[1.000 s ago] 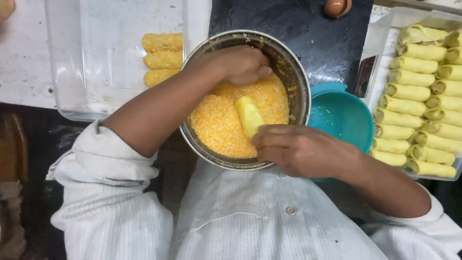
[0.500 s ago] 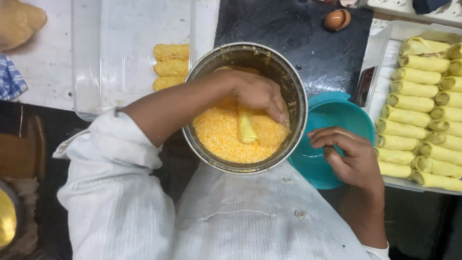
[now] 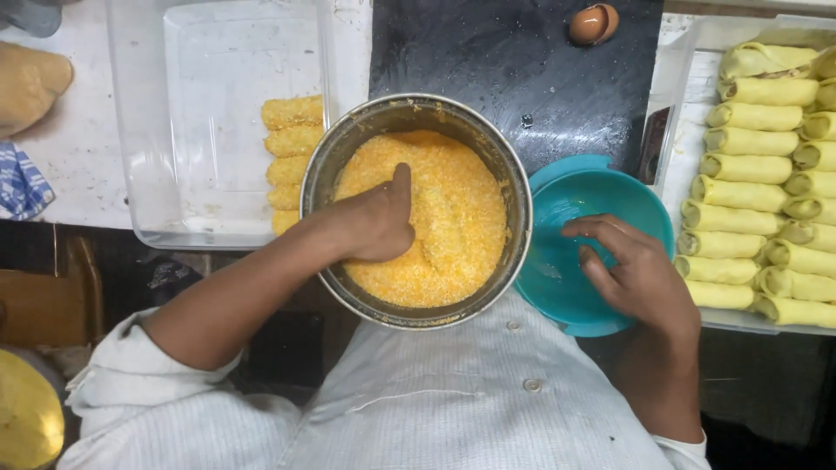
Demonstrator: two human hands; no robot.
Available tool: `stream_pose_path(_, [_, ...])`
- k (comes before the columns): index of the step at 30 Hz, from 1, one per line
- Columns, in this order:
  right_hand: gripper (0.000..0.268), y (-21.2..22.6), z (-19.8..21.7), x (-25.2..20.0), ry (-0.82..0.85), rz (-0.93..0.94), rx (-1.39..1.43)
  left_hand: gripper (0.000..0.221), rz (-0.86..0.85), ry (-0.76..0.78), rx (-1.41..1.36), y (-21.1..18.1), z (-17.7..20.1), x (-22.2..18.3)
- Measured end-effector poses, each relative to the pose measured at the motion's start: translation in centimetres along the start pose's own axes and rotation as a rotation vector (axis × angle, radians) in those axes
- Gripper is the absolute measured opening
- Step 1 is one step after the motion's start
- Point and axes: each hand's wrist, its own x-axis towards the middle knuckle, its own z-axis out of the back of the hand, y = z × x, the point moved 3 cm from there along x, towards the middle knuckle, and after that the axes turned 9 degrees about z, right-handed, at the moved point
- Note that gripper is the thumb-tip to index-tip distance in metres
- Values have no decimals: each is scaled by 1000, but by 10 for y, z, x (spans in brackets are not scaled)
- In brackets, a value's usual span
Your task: Dipping pre-made rolls into a liquid mixture and then coating them with breadcrumbs before placing them in a tray.
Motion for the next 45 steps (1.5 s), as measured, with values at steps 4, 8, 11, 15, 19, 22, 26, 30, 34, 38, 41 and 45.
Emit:
stream_pose_path(4, [27,-1,0,0,30,6,6,87,-108,17,-52,-11,-4,-26])
stream_pose_path(8, [27,0,-3,0,14,56,15,79,-230,-208,258,-2,-1,9])
stream_pose_path(11, [27,1,-5,-3,28,41,21,113,-586,-191,509,-2,2,51])
stream_pose_path(15, [27,-1,-2,-5,-29,19,99,80,-813,-62,248,-14,9,56])
stream_pose_path(19, [24,8,13,-11,-141,37,207,69,-593,-17,327,-22,-4,75])
stream_pose_path(22, [20,7,16,-17,-261,48,210,68,-566,-133,355,-37,12,39])
stream_pose_path(26, [16,9,25,-21,-340,55,179,56,-446,-28,374,-36,5,42])
stream_pose_path(30, [16,3,31,-31,-438,46,193,66,-455,28,334,-33,2,43])
stream_pose_path(34, [12,-9,46,-57,-636,5,125,61,-394,113,320,-27,1,50])
stream_pose_path(38, [16,-25,73,-104,-660,-180,-208,65,-432,73,198,-12,6,51])
stream_pose_path(41, [19,-41,85,-132,-617,-349,-372,78,-691,-382,400,-9,12,53])
stream_pose_path(45, [20,-68,79,-153,-494,-568,-437,67,-544,-434,437,-11,14,63])
